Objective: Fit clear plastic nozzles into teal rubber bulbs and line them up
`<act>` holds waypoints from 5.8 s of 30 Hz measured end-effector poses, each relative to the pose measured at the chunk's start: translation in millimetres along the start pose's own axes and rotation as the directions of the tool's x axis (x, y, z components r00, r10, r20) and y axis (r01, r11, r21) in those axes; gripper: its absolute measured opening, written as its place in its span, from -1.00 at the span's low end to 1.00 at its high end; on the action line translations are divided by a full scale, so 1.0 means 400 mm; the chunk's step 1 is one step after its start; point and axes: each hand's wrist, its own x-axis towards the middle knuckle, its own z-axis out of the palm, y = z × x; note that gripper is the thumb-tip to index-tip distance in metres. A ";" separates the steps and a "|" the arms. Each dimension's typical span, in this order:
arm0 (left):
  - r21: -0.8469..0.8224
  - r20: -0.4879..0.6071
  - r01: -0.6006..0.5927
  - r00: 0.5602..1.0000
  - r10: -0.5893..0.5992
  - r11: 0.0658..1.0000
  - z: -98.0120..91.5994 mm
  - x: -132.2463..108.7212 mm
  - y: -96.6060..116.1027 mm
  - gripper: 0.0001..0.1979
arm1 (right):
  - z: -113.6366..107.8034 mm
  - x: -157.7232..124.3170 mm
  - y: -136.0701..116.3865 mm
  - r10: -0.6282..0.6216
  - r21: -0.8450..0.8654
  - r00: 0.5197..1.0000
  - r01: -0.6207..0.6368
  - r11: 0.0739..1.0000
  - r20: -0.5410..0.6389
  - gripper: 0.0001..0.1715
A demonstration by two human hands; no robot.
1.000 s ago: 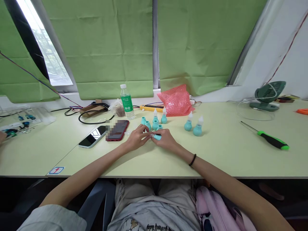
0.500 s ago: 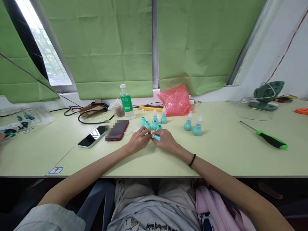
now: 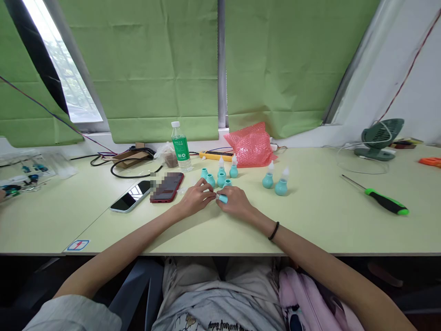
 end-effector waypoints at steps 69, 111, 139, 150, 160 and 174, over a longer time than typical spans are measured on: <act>-0.858 0.512 0.512 0.846 -0.146 -0.045 -0.028 0.018 0.033 -0.54 | -0.080 0.026 -0.040 -0.055 0.754 0.880 -0.371 0.542 0.473 -0.65; -0.097 0.052 0.528 0.849 -0.526 0.844 0.032 -0.007 -0.066 -0.72 | -0.080 0.036 0.259 0.423 -0.252 0.833 -0.521 0.815 -0.356 -0.57; -0.845 0.243 0.406 0.872 -0.425 0.348 -0.046 0.011 0.025 -0.73 | -0.003 0.001 -0.046 0.233 0.491 0.968 -0.161 0.856 -0.091 -0.72; -0.846 0.483 0.517 0.847 -0.221 0.129 -0.034 0.018 -0.031 -0.56 | -0.007 -0.014 -0.063 -0.003 0.497 1.000 0.016 0.868 -0.029 -0.81; -0.380 0.093 0.545 0.826 -0.556 0.747 0.009 -0.001 -0.137 -0.75 | -0.005 0.003 -0.041 0.258 0.871 0.953 -0.258 0.418 0.158 -0.78; -0.696 0.052 0.300 0.927 -0.372 0.652 -0.041 0.012 -0.004 -0.77 | 0.007 0.010 -0.034 0.193 0.902 0.917 -0.384 0.194 0.349 -0.74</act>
